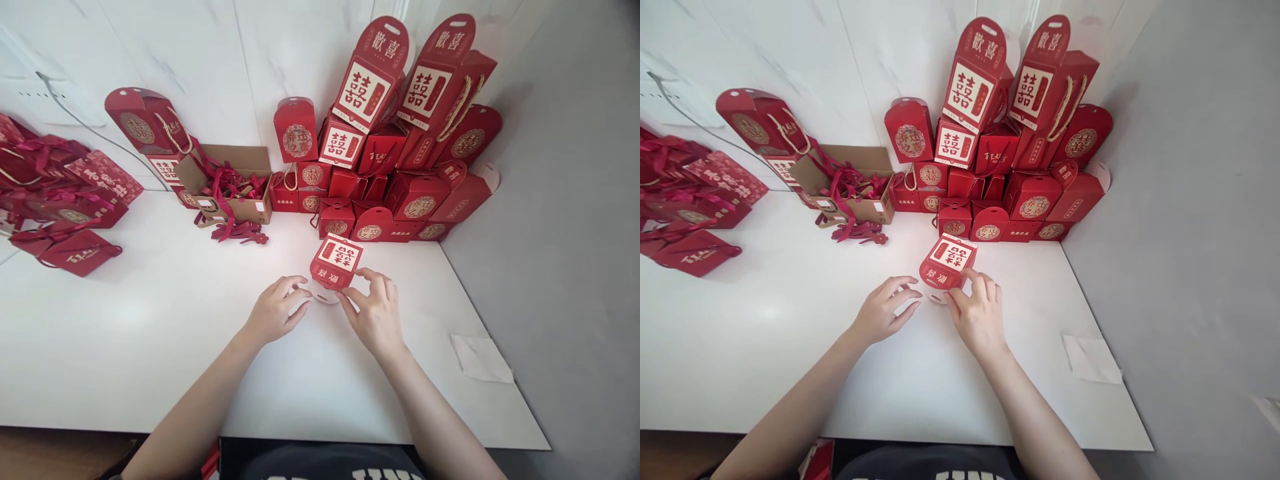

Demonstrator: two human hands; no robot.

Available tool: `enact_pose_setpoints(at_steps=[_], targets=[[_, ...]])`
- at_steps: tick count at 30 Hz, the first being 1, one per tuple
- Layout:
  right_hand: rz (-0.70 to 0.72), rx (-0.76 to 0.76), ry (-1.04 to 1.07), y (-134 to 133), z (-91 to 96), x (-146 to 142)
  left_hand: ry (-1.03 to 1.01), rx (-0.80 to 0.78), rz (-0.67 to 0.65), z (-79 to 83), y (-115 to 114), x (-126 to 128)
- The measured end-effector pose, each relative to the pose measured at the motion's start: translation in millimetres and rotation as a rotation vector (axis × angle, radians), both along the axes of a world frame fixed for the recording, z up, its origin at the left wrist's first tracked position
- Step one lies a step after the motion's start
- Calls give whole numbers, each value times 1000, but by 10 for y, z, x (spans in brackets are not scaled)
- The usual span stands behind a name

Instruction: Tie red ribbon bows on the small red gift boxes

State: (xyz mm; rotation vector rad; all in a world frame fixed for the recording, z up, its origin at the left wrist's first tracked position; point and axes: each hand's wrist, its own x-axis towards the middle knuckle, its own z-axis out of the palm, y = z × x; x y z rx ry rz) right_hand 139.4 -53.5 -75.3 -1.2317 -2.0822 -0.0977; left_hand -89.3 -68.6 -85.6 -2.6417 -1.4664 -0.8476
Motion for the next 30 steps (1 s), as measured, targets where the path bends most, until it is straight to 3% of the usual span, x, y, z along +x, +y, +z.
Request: enact_pose_setpoints(at_steps=[5,9,13,17,23,30], targets=[[174,-113,-20,131,-69,48,-22,-27,0,-36,46,30],[214,-209,316,123,-16,89,-173,-53,69,74,-29,153],[193,-237,550,31,80,64,-401,-286,92,194,-156,333],[218,-260,587,-69,88,-55,-526,-382,37,199,-233,448],[248,-278,608,-131,55,-153,-547,-386,136,124,-217,429],[69,-276,533,-98,41,-173,-505,-331,135,99,-207,290]])
